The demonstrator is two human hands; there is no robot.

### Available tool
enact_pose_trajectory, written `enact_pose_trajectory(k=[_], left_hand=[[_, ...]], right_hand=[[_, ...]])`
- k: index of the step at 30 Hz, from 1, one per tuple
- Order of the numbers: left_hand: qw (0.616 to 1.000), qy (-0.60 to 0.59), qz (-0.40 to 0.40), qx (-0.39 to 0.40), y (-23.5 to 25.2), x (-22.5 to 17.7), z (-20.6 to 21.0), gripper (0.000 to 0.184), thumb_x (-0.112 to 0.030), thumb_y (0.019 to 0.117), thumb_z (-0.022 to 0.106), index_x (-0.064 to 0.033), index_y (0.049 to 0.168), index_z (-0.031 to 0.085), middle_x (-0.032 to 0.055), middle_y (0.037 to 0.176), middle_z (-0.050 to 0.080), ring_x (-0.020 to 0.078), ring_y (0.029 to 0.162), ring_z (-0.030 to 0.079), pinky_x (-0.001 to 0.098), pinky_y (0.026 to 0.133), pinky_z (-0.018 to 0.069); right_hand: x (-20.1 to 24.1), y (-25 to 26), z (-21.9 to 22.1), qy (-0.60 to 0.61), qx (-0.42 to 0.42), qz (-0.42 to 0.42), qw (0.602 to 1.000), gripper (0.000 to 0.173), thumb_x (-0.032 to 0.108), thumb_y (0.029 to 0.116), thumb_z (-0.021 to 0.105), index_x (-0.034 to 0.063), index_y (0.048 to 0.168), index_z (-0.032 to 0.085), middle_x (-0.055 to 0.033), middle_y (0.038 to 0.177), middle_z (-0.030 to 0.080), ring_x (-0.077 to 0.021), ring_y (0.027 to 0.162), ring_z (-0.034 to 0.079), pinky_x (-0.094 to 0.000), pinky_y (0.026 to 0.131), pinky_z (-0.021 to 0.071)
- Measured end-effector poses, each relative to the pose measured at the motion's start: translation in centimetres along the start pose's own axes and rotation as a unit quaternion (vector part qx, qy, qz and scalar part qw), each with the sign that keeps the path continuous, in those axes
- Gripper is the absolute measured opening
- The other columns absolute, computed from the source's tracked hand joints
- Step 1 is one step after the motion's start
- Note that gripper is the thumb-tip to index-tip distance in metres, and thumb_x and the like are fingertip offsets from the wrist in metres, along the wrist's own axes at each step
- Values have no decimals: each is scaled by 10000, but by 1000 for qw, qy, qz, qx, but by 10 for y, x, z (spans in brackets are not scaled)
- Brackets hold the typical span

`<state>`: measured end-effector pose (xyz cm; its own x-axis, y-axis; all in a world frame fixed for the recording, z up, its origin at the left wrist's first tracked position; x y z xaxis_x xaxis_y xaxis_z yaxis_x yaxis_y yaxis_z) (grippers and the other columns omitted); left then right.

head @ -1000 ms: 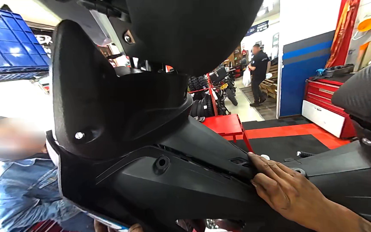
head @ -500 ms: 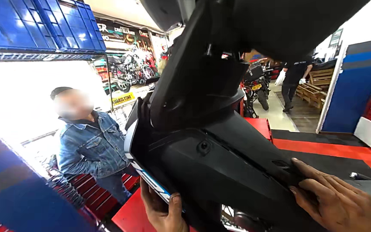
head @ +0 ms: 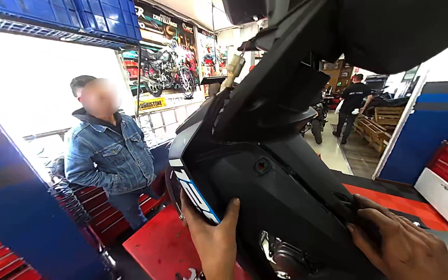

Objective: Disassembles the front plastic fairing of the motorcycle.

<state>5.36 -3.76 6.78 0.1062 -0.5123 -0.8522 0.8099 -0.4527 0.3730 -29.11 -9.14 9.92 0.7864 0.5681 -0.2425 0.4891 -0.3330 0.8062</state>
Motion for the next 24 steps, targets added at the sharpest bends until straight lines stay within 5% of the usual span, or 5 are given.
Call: enact_pose_trajectory(k=[7,15,20,24], left_hand=[[1000,-7,-7,10,0,-1,1,1122,-229,681,903,-150,1593,255,99,1398,568,155,1211,624,356,970,580],[999,-25,-25,20,-4,7,6,1112,-229,682,914,-176,1590,275,90,1421,562,158,1245,607,367,1007,565],[1000,-22,-12,15,-3,6,6,1111,-223,686,913,-180,1595,274,79,1446,544,154,1263,593,367,1018,558],[1000,-3,-2,6,-7,4,5,1023,-167,711,892,-124,1563,329,111,1389,577,181,1230,612,393,992,570]], right_hand=[[-2,-3,7,58,28,55,996,406,309,990,618,7,1259,581,-271,1320,641,-407,1108,694,-519,852,573],[-3,-1,10,90,58,60,992,310,234,1001,613,-38,1149,588,-329,1332,610,-464,1146,670,-555,895,565],[-2,1,7,71,36,51,996,276,227,988,627,-17,1113,596,-306,1297,642,-435,1087,702,-517,845,586],[-1,2,2,31,-7,75,997,281,280,956,547,38,964,688,-206,1188,725,-354,954,751,-478,733,612]])
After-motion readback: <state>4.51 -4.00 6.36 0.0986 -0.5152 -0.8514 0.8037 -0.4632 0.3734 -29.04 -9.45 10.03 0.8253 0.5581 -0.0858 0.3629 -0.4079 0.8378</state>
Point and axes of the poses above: each hand's wrist, its own y-axis towards the middle knuckle, its own z-axis out of the palm, x = y × z, the point moved 9 cm from there along y, towards the middle knuckle
